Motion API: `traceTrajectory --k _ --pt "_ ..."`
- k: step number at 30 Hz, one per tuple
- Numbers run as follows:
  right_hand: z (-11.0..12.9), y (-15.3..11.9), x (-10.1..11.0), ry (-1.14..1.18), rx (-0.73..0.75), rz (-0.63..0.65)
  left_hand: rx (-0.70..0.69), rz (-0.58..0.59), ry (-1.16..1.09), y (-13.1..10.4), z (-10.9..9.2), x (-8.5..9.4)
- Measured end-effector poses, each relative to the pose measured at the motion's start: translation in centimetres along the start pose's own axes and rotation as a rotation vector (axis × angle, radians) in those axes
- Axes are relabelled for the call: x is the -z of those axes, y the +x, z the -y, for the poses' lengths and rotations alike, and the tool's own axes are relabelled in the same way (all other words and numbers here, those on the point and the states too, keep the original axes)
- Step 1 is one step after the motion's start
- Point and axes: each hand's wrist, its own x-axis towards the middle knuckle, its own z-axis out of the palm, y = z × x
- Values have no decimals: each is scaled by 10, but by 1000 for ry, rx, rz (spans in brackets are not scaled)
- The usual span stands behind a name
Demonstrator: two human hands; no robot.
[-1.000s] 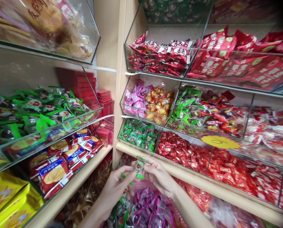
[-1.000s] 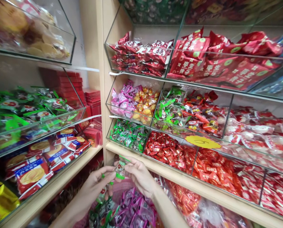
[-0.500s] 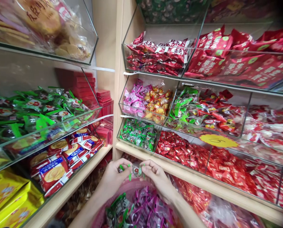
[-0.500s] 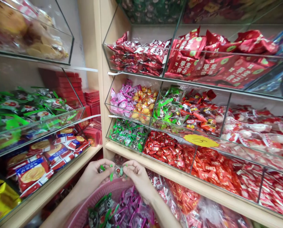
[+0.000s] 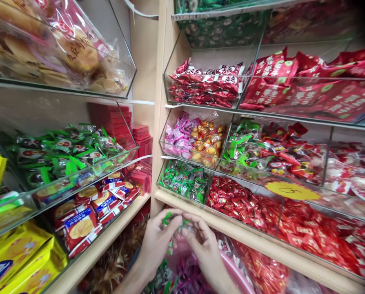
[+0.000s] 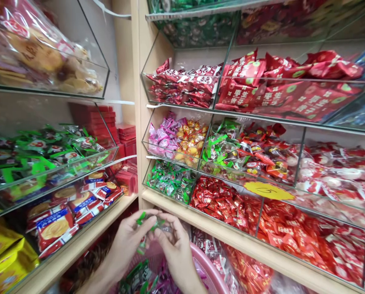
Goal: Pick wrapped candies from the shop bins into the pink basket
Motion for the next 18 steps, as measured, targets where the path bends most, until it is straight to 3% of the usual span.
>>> traceTrajectory --k 1,2,4,6,9,11,14,16,18 --pt "5 1 1 -45 26 -27 -124 -53 137 0 -19 8" --pt "10 2 4 -87 47 -50 -314 -189 291 1 -41 18" --pt "17 8 15 -161 76 -88 -733 -586 616 6 -91 45" --pt "17 16 31 -220 94 -133 -949 -827 926 15 -136 74" --pt "9 29 57 -288 126 -203 -763 -962 1101 37 -175 110" --pt "3 36 70 -362 161 -223 -688 -936 1131 53 -178 124" --pt "2 46 81 -562 237 -195 -577 -876 1160 71 -166 131" --pt "5 54 80 -767 302 -128 -652 -821 1148 72 -158 129" --pt "10 64 73 -1025 329 -55 -812 -778 1104 65 -155 120"
